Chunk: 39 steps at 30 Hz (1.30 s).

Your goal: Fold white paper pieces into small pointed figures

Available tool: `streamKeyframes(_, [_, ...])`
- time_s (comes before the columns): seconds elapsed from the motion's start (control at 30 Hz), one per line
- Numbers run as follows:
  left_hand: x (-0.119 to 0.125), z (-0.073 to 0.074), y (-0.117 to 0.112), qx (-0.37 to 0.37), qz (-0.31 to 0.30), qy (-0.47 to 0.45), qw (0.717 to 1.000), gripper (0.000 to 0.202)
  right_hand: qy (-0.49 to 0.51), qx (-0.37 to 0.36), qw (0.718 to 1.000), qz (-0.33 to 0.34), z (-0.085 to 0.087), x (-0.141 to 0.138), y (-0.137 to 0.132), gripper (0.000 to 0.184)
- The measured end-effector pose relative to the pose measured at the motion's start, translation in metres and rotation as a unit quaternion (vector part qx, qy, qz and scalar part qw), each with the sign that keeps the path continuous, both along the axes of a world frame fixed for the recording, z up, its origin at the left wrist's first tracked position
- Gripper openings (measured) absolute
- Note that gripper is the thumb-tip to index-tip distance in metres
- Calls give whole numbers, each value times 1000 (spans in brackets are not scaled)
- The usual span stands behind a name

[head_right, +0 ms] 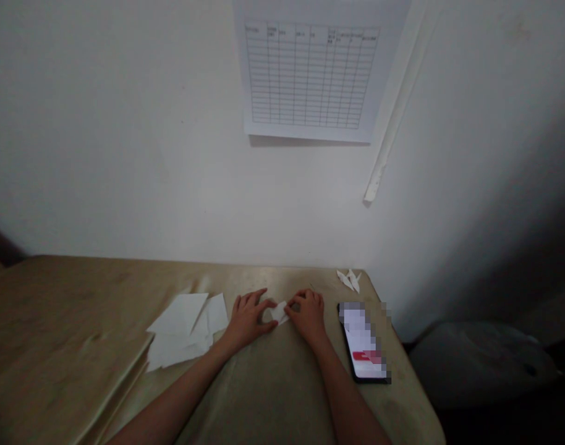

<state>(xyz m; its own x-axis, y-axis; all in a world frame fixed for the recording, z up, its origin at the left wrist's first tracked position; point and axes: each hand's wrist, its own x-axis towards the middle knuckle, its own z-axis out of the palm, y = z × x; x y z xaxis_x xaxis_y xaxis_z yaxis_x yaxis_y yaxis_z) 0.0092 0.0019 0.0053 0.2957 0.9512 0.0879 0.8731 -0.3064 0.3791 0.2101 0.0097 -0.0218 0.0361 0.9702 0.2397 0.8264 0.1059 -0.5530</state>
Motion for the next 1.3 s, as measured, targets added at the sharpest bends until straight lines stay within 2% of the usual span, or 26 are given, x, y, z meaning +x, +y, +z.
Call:
streamKeyframes(0.5, [-1,-5,2,5,-2,-6,1000,44,-44,15,999,-16,0,-9,-3,9])
streamKeyframes(0.7, [2,-6,2,13,16,-16,1000,36,-56,14,998,-9,2,-9,-4,9])
streamKeyframes(0.97, [4,-8,2,22,24,-14,999,40,-55,13,998,-17,4,-10,-5,9])
streamKeyframes(1.3, [4,-3,1,11,24,0,1000,44,-47,14,999,-16,4,-9,-5,9])
